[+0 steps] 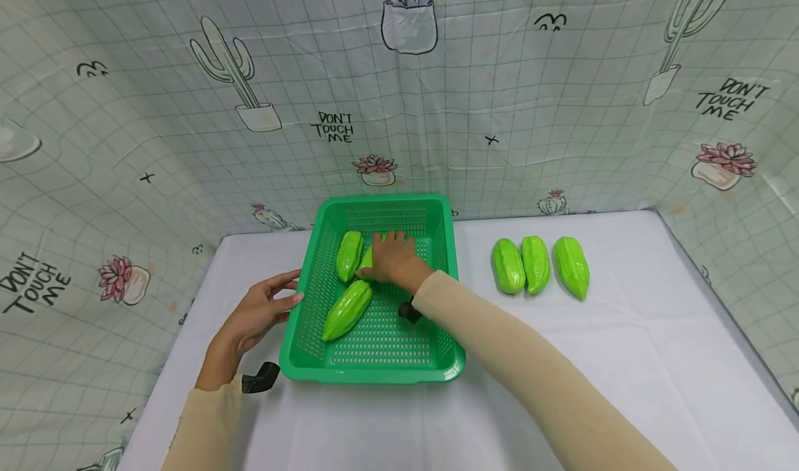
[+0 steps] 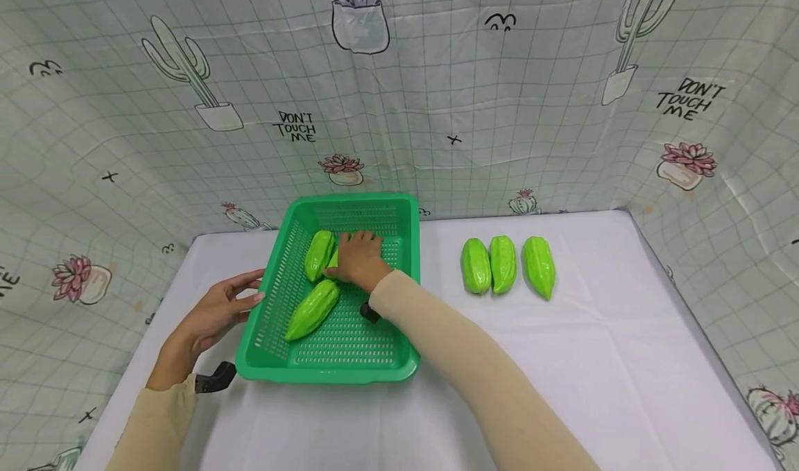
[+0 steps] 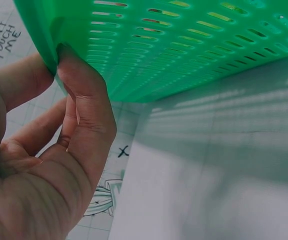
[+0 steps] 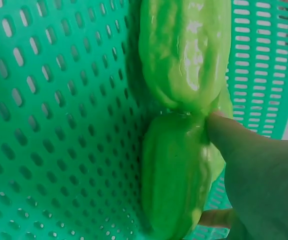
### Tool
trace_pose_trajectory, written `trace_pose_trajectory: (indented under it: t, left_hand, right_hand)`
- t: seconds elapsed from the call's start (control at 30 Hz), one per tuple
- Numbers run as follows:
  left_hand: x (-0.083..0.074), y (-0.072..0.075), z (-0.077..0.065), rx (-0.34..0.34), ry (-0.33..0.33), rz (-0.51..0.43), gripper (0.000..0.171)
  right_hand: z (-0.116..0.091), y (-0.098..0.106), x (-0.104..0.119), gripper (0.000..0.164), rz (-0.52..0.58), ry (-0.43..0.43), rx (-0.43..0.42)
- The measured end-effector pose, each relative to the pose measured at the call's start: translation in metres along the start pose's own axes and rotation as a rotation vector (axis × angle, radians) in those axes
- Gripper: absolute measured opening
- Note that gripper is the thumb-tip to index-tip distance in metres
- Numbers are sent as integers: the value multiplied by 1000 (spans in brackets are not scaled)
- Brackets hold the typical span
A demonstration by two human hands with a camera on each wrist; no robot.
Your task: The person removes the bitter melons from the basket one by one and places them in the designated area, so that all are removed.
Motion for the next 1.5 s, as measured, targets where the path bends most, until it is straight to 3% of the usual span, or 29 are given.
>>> trace_pose_trajectory:
  t: [0.5,0.7,1.03,1.5]
  left_hand:
    - [-1,-1,-1,3,-6,5,65]
    - [-3,-1,-2,13,-12,4,64]
    - [-1,-1,-1,14,-3,19,65]
    - [-4,-5,-5,14,6,32,66]
  right_hand:
    - [-3,3,-6,90,-6,84,24]
    - [-6,3,-10,101,-77,97,28]
    - [-12,1,-11,102,-148,128,34]
    - [-29,8,-16,100,-154,189,-63]
Point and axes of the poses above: each hand's wrist, its own z-axis towards the middle knuckle, its own y-axis out of the back of the hand, x = y × z, the point moved 3 cm from there along z, towards the middle knuckle, and after that the axes turned 15 degrees about -z, right-handed, at the moved point
